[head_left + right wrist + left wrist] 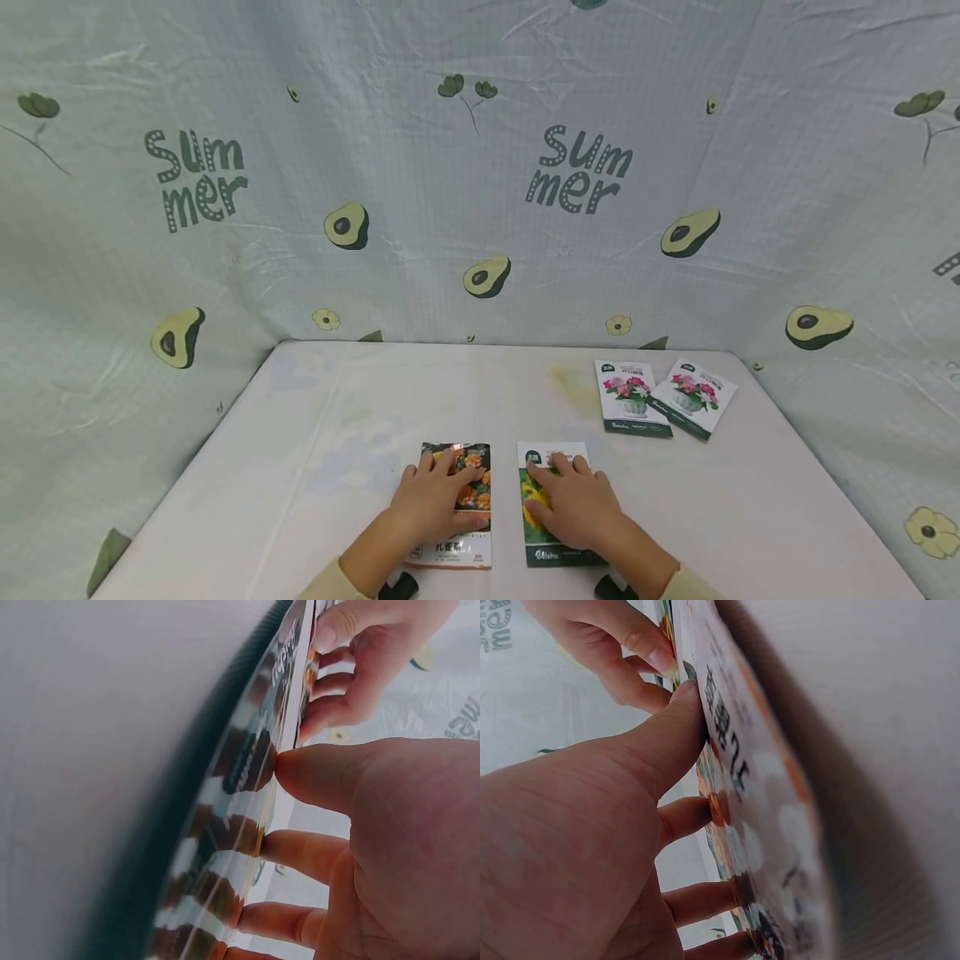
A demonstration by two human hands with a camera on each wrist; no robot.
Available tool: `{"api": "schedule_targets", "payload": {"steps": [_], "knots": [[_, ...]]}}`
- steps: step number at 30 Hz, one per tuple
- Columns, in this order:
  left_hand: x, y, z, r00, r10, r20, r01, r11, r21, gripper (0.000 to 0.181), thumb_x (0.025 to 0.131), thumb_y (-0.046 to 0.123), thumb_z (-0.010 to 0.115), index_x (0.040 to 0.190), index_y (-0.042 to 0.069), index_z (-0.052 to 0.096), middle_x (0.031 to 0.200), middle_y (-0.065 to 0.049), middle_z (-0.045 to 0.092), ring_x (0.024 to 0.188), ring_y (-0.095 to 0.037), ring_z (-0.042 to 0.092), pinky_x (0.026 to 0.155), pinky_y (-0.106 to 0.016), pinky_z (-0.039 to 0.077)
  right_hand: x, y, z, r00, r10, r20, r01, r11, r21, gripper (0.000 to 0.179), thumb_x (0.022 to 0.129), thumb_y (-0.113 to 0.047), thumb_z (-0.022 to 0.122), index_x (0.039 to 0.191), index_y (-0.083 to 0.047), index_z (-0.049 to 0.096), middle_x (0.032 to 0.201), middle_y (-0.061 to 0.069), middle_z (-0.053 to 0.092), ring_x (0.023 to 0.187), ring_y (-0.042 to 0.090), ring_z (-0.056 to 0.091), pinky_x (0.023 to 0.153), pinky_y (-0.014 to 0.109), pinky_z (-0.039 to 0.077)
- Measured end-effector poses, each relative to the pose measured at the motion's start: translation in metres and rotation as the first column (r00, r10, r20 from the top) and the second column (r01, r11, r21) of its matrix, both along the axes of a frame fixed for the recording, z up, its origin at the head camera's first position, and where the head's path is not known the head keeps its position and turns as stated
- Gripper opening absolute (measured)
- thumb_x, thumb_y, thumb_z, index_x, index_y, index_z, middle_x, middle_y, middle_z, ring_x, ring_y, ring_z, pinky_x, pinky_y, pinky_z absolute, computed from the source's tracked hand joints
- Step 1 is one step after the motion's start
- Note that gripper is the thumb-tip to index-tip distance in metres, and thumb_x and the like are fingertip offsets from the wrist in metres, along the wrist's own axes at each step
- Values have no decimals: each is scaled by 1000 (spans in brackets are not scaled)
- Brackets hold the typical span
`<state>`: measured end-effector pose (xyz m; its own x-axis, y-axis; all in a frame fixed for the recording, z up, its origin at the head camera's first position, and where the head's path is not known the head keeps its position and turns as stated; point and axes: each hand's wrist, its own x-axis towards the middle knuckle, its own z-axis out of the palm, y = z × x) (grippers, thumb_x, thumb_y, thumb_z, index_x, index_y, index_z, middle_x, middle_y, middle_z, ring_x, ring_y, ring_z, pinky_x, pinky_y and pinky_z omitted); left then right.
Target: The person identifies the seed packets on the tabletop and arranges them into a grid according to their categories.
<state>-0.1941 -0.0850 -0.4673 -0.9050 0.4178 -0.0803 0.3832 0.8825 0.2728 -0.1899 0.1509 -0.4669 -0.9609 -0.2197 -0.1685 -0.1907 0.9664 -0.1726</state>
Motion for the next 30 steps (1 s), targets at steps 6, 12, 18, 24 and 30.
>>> {"api": "schedule_targets", "payload": {"steps": [6,12,18,24,30], "knots": [[1,0,0,1000,4,-5,-4,1000,1,67,84,64,73,142,33,61,153,-15,47,127,-40,48,87,-54,41,0,-3,-4,1000,-3,3,3,1000,2,59,93,-57,66,145,-31,60,147,10,54,120,32,50,99,63,45],[0,0,0,1000,4,-8,-4,1000,2,67,84,63,74,143,34,60,153,-15,47,127,-40,48,87,-53,40,0,-5,-6,1000,8,-8,-8,1000,8,59,93,-57,66,145,-32,59,147,10,54,120,32,50,99,62,46],[0,-1,0,1000,1,-1,-1,1000,7,66,85,63,73,143,34,60,154,-16,46,129,-41,47,89,-55,40,0,-7,-4,1000,8,-14,-7,1000,15,59,92,-57,67,145,-32,59,147,10,54,119,32,50,98,61,47],[1,0,1,1000,5,-7,-5,1000,1,67,84,63,74,143,34,60,154,-15,46,128,-41,47,87,-54,41,0,-8,-3,1000,16,-10,-16,1000,18,60,92,-58,66,146,-32,59,147,10,54,120,32,51,98,61,46],[1,0,0,1000,4,-7,-4,1000,2,67,84,64,74,142,35,60,154,-15,46,128,-41,48,87,-54,41,1,-10,-1,1000,21,-7,-21,1000,19,60,93,-59,66,146,-32,59,148,10,54,120,33,50,99,62,46]]}}
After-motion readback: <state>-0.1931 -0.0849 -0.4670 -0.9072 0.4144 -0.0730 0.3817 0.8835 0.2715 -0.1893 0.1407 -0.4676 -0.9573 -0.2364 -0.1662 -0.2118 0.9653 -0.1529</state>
